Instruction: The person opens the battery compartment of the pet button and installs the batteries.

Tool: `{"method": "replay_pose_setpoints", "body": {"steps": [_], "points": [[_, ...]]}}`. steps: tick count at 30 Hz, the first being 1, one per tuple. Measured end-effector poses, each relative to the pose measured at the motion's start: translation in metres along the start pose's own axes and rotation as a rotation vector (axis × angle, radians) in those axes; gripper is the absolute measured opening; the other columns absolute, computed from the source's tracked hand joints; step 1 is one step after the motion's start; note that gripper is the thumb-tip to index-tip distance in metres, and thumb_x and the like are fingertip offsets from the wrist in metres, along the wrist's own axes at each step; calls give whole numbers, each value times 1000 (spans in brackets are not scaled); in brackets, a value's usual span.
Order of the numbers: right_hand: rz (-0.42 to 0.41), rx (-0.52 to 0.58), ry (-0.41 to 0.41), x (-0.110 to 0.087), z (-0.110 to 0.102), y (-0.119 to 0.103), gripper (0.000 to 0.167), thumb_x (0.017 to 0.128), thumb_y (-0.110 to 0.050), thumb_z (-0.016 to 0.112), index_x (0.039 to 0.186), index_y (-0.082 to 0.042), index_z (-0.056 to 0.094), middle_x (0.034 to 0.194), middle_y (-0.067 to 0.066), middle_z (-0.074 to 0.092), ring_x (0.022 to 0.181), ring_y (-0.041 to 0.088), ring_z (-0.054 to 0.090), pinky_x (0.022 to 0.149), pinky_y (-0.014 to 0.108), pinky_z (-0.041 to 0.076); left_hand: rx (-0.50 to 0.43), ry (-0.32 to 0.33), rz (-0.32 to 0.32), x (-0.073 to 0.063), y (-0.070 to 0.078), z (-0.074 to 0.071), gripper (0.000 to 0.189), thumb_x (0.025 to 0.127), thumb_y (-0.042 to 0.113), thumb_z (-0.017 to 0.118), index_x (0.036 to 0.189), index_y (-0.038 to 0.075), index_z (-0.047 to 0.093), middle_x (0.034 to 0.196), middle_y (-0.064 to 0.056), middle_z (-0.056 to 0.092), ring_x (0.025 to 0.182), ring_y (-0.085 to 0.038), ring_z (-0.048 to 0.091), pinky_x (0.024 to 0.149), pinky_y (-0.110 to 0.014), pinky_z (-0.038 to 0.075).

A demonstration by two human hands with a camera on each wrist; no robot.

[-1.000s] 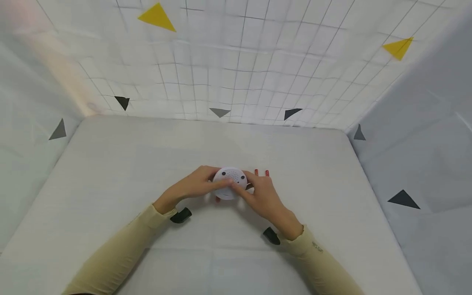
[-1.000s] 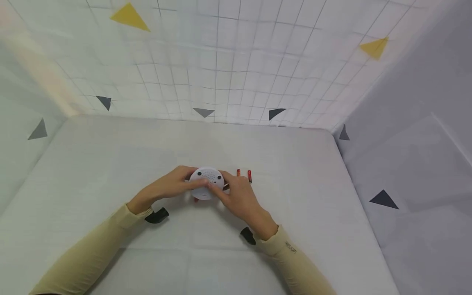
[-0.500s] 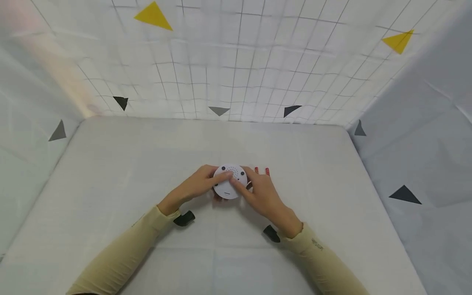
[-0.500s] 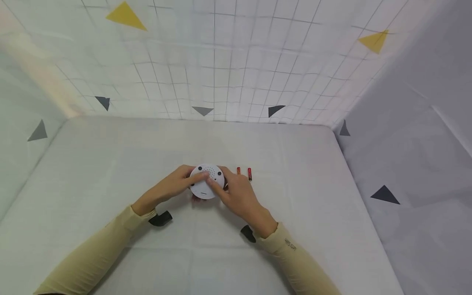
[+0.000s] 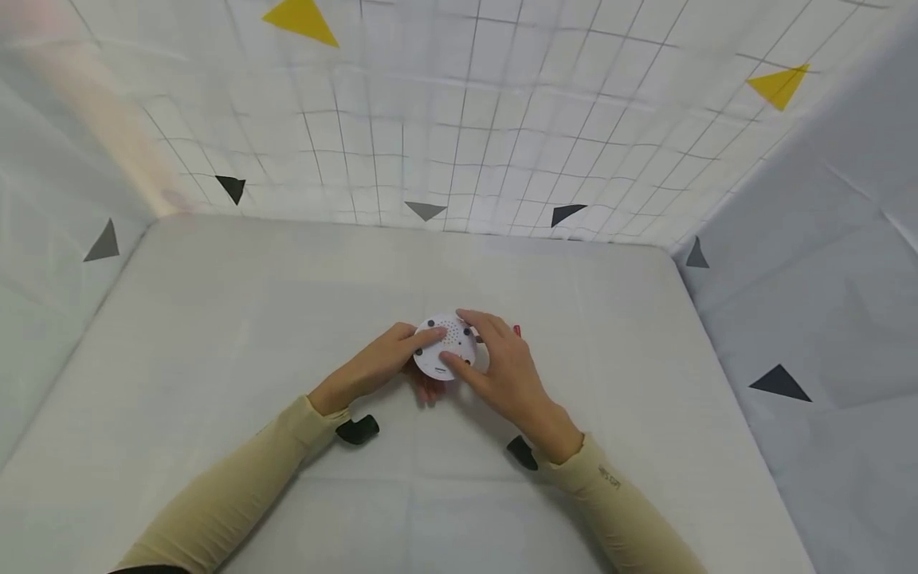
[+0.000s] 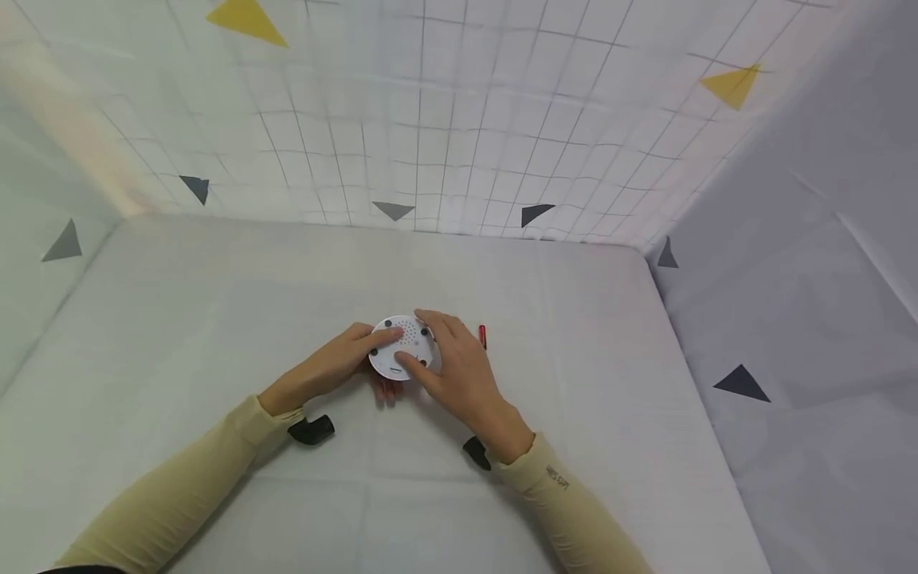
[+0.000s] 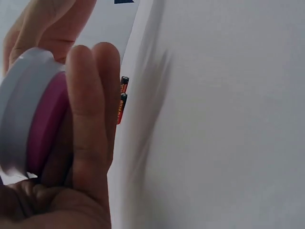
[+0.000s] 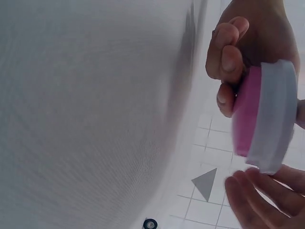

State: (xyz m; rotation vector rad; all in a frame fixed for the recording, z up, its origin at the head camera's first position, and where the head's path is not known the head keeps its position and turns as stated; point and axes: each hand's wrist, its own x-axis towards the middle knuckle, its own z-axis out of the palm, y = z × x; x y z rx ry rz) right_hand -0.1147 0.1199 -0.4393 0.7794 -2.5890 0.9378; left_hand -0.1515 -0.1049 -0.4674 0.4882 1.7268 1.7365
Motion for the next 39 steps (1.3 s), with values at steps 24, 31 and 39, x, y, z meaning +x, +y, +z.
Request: {"method": "replay_pose_setpoints", "body": {"steps": [24,31,39], "points": [[-284,-6,24,11,-3,1,33,84,-25,91,111,-7,82,113,8,77,112,25,68,90,39,62,-137,102,-68,1,-11,4,61,108,52,54,99,-5,75,71,-25,74,56,-31,74,71,-45,66],[-286,-10,9,12,-1,1,33,84,-23,92,110,-5,82,112,8,78,110,24,70,90,36,62,-143,107,-61,0,-10,4,60,108,51,53,104,-4,75,73,-26,74,56,-30,74,70,-45,65],[-316,-45,-5,16,-3,-2,27,85,-17,87,108,-4,82,108,8,79,105,23,71,89,34,62,-134,124,-89,2,-10,2,62,105,55,57,106,-4,74,76,-26,75,55,-31,74,70,-45,65]]}}
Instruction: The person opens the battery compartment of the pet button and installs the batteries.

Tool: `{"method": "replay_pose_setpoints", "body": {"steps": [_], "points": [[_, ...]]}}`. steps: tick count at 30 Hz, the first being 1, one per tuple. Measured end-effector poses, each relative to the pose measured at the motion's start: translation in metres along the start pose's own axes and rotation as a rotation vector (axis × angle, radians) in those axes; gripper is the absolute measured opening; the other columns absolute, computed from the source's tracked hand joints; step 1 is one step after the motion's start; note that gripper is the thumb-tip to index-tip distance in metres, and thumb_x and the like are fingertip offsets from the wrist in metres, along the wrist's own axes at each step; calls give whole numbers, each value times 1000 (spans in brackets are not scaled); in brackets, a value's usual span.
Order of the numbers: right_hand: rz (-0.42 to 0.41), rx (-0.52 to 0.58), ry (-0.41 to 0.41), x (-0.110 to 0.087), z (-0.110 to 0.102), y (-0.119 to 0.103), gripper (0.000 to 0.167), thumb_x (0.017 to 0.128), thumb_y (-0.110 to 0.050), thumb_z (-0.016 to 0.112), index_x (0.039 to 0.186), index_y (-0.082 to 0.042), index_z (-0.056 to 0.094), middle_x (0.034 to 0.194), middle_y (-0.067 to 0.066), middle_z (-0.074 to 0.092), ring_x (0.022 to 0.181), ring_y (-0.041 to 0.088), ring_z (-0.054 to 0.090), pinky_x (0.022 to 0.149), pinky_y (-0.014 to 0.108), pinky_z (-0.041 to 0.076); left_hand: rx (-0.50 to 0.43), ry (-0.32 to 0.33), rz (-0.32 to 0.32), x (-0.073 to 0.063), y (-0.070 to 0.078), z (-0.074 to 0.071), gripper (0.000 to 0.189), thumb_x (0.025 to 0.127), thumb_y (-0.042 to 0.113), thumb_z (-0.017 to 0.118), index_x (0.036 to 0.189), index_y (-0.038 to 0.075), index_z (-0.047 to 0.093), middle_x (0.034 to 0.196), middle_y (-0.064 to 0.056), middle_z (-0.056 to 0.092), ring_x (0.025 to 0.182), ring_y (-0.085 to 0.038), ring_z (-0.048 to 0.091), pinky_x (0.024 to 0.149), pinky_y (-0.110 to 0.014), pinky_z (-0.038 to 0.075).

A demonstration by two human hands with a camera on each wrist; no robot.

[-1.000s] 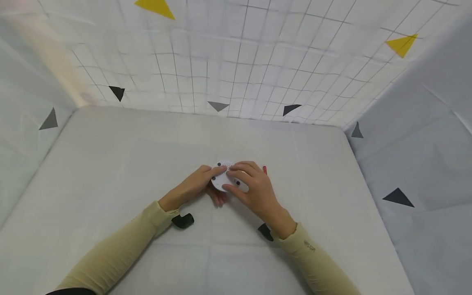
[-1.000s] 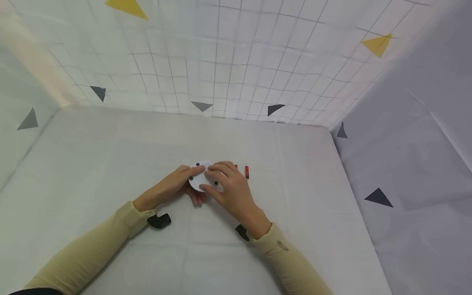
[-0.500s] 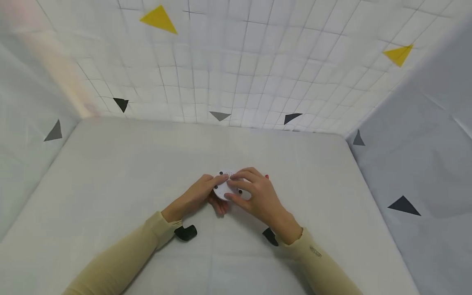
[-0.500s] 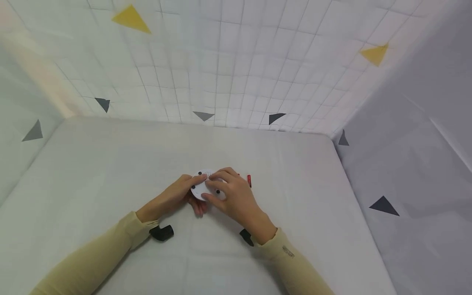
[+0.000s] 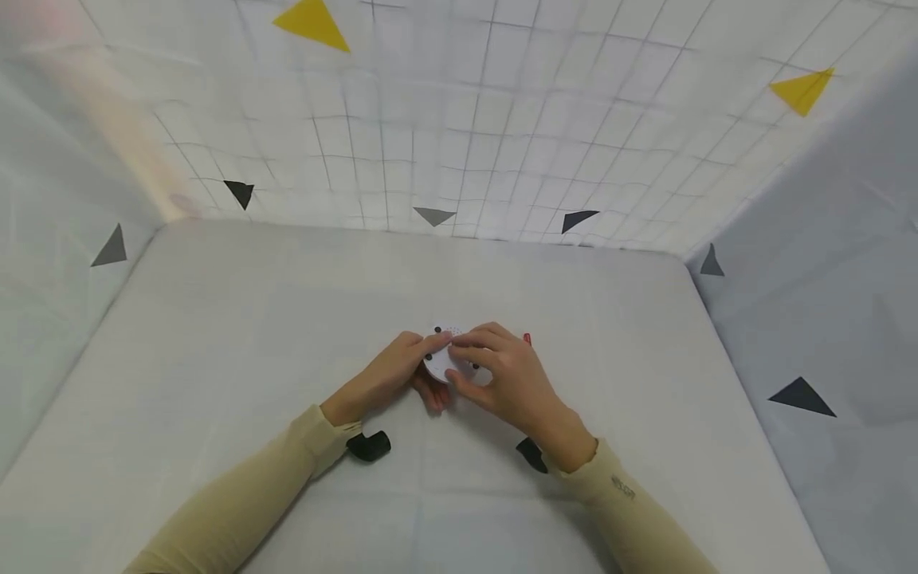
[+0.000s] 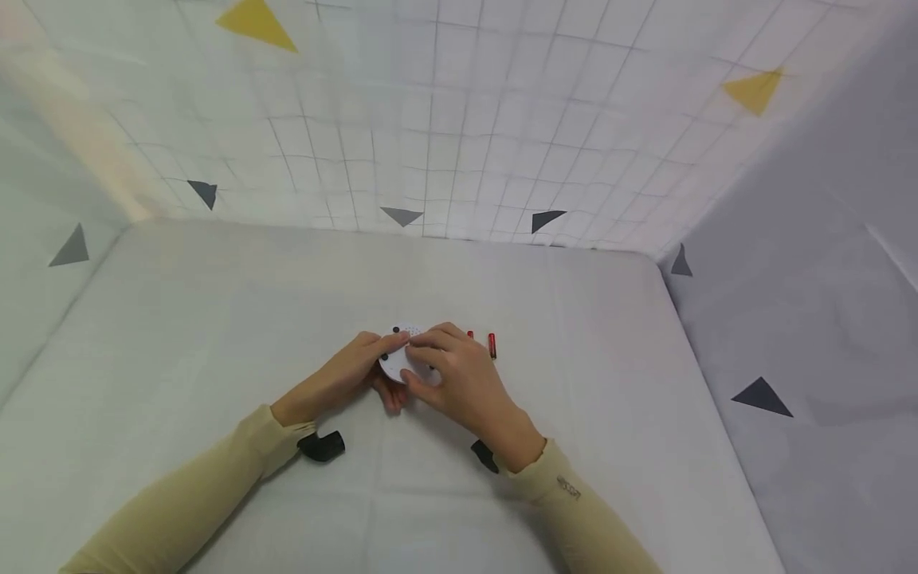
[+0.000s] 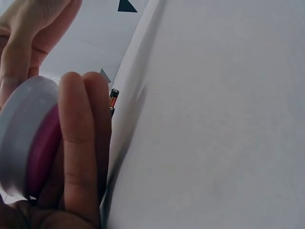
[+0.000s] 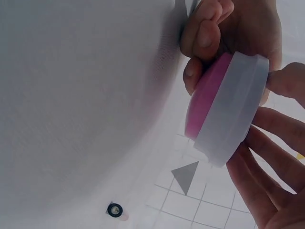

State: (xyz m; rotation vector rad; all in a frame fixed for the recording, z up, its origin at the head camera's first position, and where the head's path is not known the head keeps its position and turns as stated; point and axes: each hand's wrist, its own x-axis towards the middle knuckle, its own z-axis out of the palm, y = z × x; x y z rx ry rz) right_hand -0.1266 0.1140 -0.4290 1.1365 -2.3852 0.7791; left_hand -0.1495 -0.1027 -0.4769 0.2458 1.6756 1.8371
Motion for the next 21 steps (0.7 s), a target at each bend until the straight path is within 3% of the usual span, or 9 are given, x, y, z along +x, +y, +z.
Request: {"method": "replay_pose_setpoints", "body": {"steps": [14,21], "points": [[-58,-8,-8,4,-2,1,21,82,-8,86,101,-2,81,103,8,80,100,23,72,87,33,62,24,7,-5,0,5,-2,63,106,54,55,100,-6,75,74,-24,75,56,-30,74,66,-44,65],[-82,-23,-18,5,-1,4,10,82,0,78,91,-5,80,92,3,80,87,19,70,73,29,60,62,-6,-15,0,1,-2,63,107,53,55,95,-4,76,69,-22,74,54,-29,73,61,-40,64]]}}
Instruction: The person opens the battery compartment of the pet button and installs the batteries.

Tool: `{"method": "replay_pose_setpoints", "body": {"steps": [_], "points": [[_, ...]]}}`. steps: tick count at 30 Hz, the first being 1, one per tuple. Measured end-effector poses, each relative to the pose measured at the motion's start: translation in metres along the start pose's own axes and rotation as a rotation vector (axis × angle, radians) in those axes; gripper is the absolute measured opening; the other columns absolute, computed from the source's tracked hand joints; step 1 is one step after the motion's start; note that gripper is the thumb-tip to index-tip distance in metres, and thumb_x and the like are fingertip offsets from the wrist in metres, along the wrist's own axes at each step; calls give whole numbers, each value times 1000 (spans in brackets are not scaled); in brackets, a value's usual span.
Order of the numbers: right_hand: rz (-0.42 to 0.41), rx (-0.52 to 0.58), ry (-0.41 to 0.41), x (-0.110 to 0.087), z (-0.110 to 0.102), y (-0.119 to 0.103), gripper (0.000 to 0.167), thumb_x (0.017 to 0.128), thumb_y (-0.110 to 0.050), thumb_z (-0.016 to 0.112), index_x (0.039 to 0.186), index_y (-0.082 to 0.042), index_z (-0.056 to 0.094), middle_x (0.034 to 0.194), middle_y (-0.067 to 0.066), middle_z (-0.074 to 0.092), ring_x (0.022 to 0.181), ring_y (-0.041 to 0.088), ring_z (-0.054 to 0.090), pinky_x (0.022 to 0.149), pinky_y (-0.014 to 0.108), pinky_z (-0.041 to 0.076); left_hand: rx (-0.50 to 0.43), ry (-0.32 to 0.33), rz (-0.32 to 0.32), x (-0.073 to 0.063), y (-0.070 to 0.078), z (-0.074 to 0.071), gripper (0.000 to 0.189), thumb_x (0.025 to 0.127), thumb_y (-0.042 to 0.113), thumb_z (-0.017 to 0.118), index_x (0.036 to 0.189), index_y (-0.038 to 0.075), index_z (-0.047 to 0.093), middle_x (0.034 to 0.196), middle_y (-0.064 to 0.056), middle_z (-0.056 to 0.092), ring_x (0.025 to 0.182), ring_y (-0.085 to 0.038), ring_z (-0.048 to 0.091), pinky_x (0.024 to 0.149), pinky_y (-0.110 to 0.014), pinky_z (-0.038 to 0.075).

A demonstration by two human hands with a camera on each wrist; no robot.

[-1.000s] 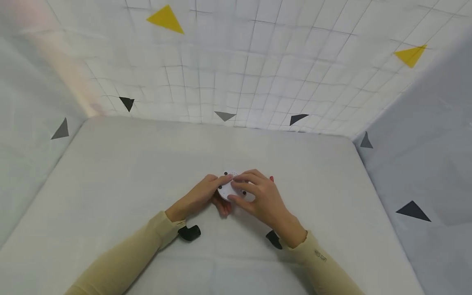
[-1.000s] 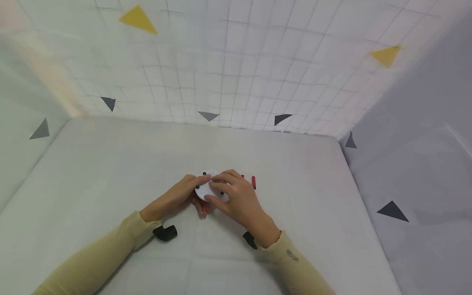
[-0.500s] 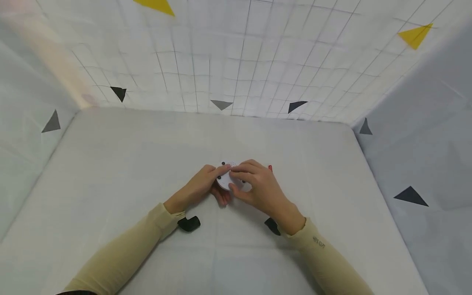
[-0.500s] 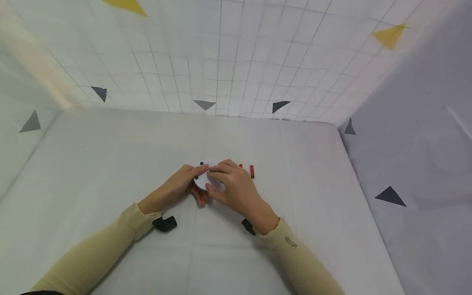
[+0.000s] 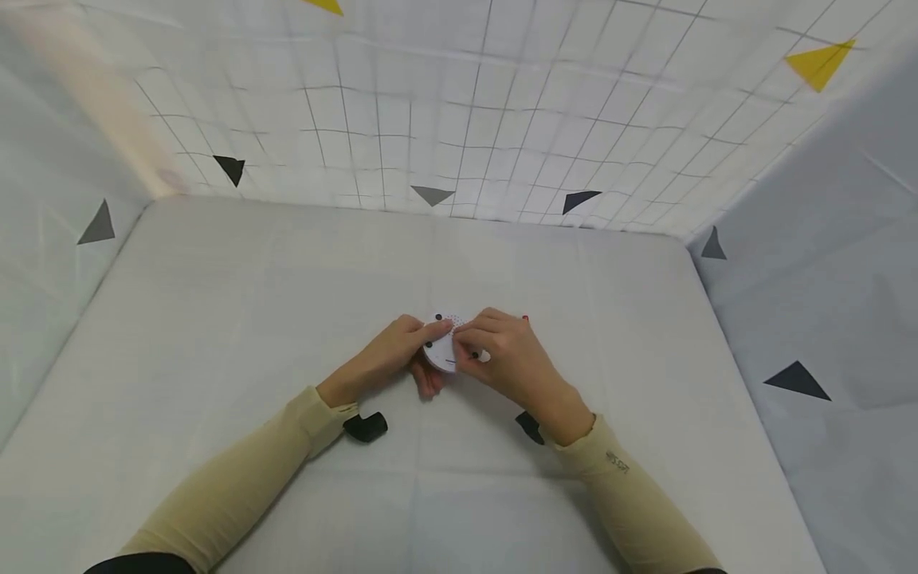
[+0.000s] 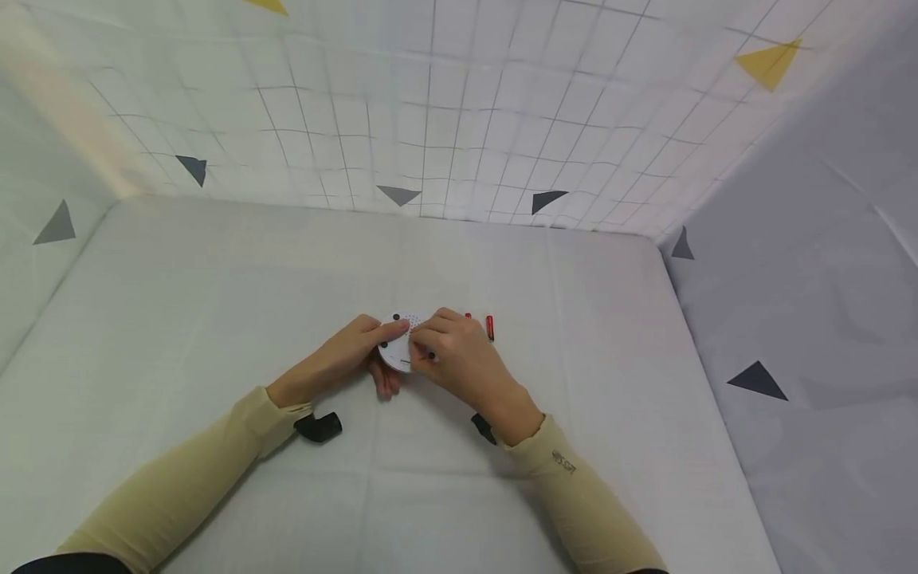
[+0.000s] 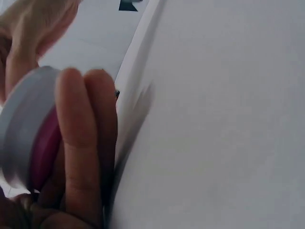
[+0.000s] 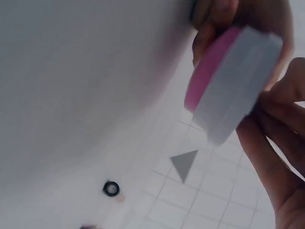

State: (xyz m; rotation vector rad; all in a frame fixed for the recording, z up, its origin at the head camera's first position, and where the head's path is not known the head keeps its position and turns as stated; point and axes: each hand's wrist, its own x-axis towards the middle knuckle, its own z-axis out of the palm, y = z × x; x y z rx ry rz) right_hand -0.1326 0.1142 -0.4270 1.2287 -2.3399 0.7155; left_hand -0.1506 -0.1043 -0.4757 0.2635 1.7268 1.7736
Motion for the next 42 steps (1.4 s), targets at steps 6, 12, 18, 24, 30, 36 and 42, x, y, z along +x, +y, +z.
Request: {"method": "replay_pose_setpoints", "body": {"steps": [6,12,18,24,30,36,42], "points": [[-25,44,-24,-2,-3,2,18,82,-12,91,95,-4,81,99,7,79,94,20,71,82,30,62,-2,9,-12,-2,2,-1,63,106,55,56,95,-4,74,67,-23,73,51,-30,72,66,-40,64],[-3,68,-20,-1,-4,1,24,81,-16,93,99,-4,82,101,7,79,96,20,71,83,29,62,-11,16,-10,-1,2,-1,64,107,53,55,94,-6,74,65,-23,72,50,-29,72,60,-40,64],[-35,24,-15,-2,-3,0,20,81,-13,92,95,-3,81,98,7,80,93,22,71,82,31,62,8,18,-8,0,3,0,64,106,54,56,93,-5,74,64,-23,72,50,-30,71,61,-40,63],[-69,3,-19,0,-5,-3,11,80,-6,84,90,-3,80,93,7,79,88,21,72,78,31,62,33,-1,7,1,3,1,63,107,53,55,92,-5,75,63,-21,71,49,-28,70,58,-38,62],[-69,36,-18,-1,-5,-3,7,83,-4,78,90,-3,79,93,6,78,86,19,71,75,27,61,39,-9,37,1,3,1,62,109,51,53,93,-4,77,64,-19,72,50,-26,70,54,-38,61],[-9,14,-49,-3,-6,-2,22,85,-19,91,98,-6,80,99,4,77,93,18,71,82,28,61,27,13,13,0,2,1,64,107,54,55,91,-4,76,67,-24,72,50,-31,71,61,-42,63],[-19,2,-58,-3,-9,-2,23,83,-20,92,99,-6,83,100,4,78,94,19,71,80,28,61,9,10,21,-1,1,2,62,107,52,55,92,-4,76,67,-24,73,51,-29,71,57,-43,63]]}}
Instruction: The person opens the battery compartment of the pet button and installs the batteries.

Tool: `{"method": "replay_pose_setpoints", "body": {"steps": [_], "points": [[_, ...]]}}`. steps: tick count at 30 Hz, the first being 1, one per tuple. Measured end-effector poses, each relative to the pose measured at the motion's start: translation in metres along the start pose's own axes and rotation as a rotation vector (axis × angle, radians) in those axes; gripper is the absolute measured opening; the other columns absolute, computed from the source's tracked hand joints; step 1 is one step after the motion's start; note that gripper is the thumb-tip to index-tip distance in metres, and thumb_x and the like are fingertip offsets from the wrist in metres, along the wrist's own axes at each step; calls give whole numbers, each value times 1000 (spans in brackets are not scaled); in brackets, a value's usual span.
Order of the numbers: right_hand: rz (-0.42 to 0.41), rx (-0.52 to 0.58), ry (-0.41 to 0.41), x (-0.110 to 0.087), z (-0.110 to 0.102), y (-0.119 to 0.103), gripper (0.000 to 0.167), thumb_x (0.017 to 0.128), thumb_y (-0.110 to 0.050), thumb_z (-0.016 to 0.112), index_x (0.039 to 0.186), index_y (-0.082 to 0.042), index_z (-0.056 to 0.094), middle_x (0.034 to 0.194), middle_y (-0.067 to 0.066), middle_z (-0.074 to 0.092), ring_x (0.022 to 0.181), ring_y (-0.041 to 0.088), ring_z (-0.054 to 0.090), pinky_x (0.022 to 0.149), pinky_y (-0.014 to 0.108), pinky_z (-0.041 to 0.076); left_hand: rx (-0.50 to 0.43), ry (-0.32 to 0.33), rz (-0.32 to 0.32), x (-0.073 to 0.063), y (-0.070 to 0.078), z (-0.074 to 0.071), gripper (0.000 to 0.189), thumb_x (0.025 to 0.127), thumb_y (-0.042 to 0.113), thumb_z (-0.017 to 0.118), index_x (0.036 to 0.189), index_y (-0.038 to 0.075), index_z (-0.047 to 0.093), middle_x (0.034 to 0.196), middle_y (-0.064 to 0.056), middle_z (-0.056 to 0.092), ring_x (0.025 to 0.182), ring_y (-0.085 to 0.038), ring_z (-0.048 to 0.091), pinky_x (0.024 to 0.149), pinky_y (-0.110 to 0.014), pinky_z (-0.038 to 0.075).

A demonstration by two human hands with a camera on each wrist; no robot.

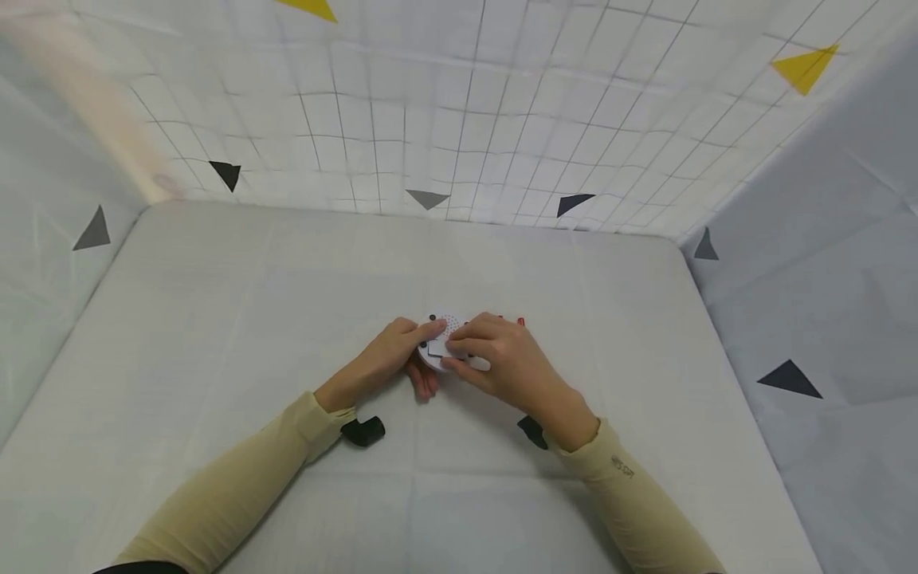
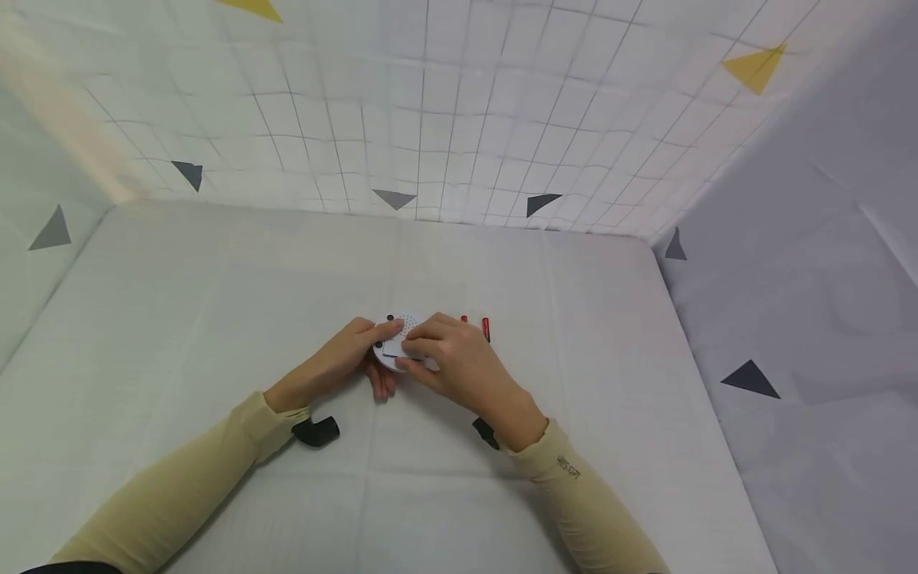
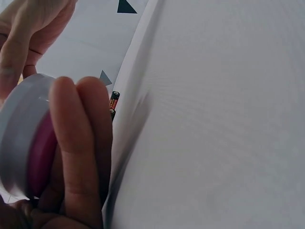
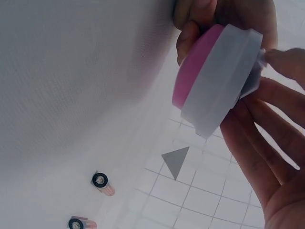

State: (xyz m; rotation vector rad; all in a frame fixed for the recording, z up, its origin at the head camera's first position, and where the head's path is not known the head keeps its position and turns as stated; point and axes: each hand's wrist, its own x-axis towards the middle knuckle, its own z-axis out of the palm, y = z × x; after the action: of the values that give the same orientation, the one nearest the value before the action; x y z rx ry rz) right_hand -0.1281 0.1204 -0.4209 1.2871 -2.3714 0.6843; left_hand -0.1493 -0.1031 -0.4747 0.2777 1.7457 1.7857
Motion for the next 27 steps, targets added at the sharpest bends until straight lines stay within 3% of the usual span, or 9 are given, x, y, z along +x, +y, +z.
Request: {"method": "replay_pose_setpoints", "body": {"steps": [9,16,27], "points": [[-12,46,-20,-3,-3,0,20,85,-19,90,100,-9,80,98,0,77,93,17,68,79,27,59,24,21,-21,-1,2,1,60,106,54,55,96,-2,75,66,-24,72,51,-30,71,67,-42,64],[33,123,-29,-3,-5,3,23,83,-18,91,101,-11,79,98,-1,77,96,16,69,84,29,59,21,20,-15,-1,1,1,62,107,55,54,96,-3,75,67,-23,73,52,-28,71,60,-41,63],[158,284,-62,-7,-15,9,27,84,-17,91,105,-13,74,100,-4,74,92,11,69,80,35,61,18,4,15,-1,-2,2,63,109,53,51,94,-4,75,68,-24,73,52,-28,71,56,-41,62]]}}
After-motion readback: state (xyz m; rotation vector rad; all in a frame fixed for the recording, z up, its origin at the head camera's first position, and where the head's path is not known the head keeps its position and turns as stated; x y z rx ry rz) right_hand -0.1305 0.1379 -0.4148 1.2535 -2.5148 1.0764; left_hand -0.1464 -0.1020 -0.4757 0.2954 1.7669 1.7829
